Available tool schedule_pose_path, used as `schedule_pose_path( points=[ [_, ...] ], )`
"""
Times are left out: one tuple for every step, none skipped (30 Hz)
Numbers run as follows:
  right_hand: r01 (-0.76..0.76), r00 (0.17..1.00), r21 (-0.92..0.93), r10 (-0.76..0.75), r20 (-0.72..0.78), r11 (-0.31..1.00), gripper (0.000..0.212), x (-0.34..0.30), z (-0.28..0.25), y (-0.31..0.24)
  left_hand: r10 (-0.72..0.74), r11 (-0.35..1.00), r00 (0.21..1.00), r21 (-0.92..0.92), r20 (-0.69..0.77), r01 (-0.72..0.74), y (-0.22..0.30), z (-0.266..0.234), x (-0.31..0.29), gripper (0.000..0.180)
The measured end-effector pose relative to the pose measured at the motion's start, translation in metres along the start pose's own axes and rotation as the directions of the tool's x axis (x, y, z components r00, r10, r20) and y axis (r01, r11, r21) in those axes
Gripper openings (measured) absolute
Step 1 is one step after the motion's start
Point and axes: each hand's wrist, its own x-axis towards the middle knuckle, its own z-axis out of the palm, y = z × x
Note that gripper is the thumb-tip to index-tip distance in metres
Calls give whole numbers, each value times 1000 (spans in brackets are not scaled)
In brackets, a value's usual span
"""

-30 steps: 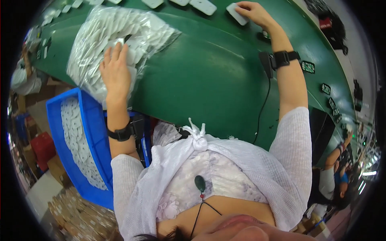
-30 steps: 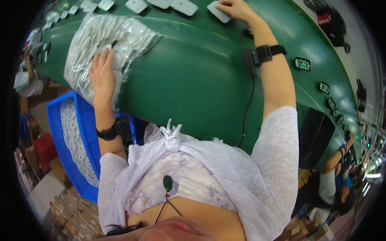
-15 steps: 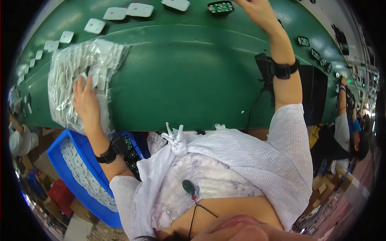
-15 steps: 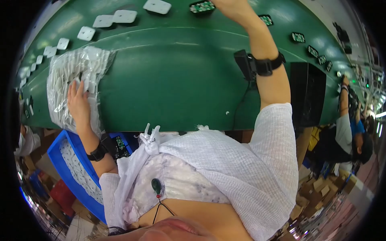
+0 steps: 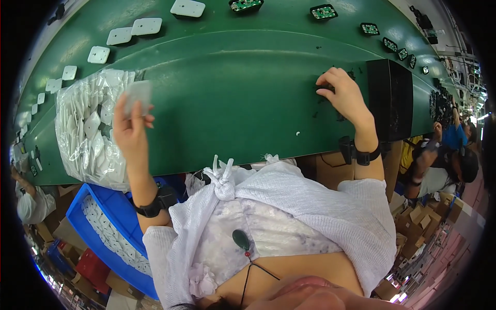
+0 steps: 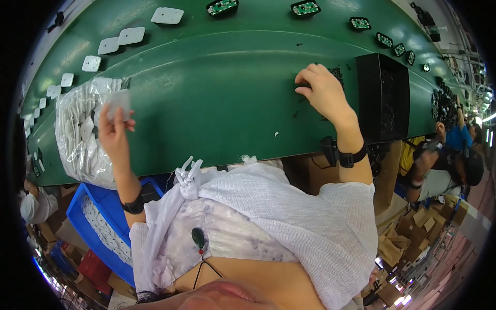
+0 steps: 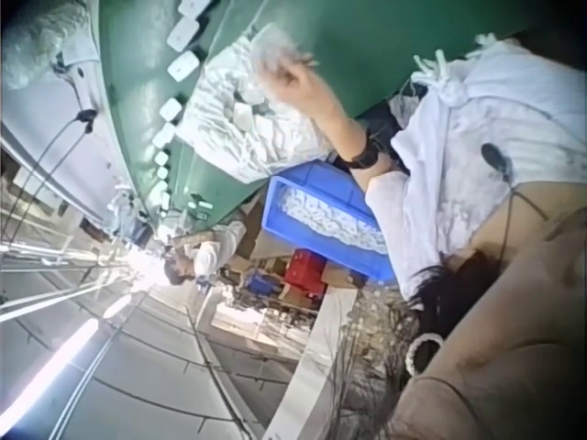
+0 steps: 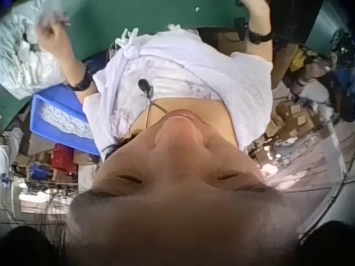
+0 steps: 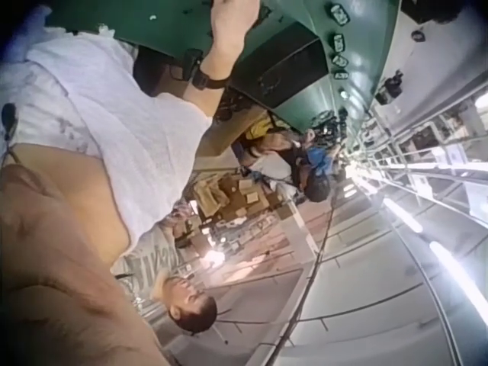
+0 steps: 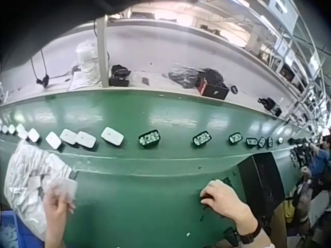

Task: Assembling small electronic components into plastic housings on a factory production line.

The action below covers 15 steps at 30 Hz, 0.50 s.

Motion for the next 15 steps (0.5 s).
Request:
schedule_pose_path(
  points=[
    [0, 1000, 2, 0, -2, 1000, 17, -1, 7, 1, -61, 998, 992, -18, 106, 63, 4, 12, -2, 31],
    [-11, 1000, 22, 11, -29, 1000, 16, -1, 13, 1, -118, 991, 970, -29, 212, 127, 8, 23, -5, 33],
    [-21, 998, 41, 24, -55, 999, 14, -2, 19, 1, -117, 992, 970, -27, 213, 126, 9, 34, -8, 33],
    [23, 998, 16, -22, -65, 1000, 12, -3, 21, 3, -127, 989, 951, -34, 280, 142, 11, 45, -12, 34],
    [21, 998, 15, -20, -66, 1000, 12, -2, 21, 2, -136, 986, 928, -40, 347, 160, 12, 54, -15, 36],
    [64, 994, -17, -65, -87, 998, 11, -2, 21, 1, -135, 987, 928, -41, 348, 158, 14, 60, -19, 36],
    [106, 988, -50, -111, -105, 993, 11, -1, 22, -1, -155, 985, 912, -9, 381, 171, 16, 65, -21, 37],
    [104, 988, -51, -109, -106, 993, 11, 1, 22, -6, -177, 983, 894, 24, 412, 184, 17, 70, -24, 37],
    [117, 980, 12, -114, -163, 993, 10, 4, 22, -12, -176, 983, 893, 21, 414, 184, 16, 75, -25, 37],
    [141, 969, 79, -121, -218, 987, 10, 8, 22, -20, -176, 980, 891, -11, 419, 199, 15, 78, -29, 37],
    [147, 968, 82, -127, -215, 986, 10, 13, 20, -32, -177, 976, 889, -41, 422, 214, 15, 81, -32, 37],
    [113, 983, 257, -71, -167, 960, 11, 19, 18, -48, -189, 967, 894, -81, 407, 242, 15, 85, -35, 33],
    [56, 994, 418, -11, -110, 907, 14, 24, 19, -62, -193, 967, 895, -77, 402, 243, 16, 88, -35, 33],
    [90, 993, 523, -36, -113, 848, 18, 29, 25, -70, -159, 970, 895, -104, 417, 220, 16, 91, -35, 31],
    [102, 993, 530, -52, -107, 842, 18, 35, 29, -80, -126, 972, 898, -130, 423, 198, 18, 94, -36, 30]
  ],
)
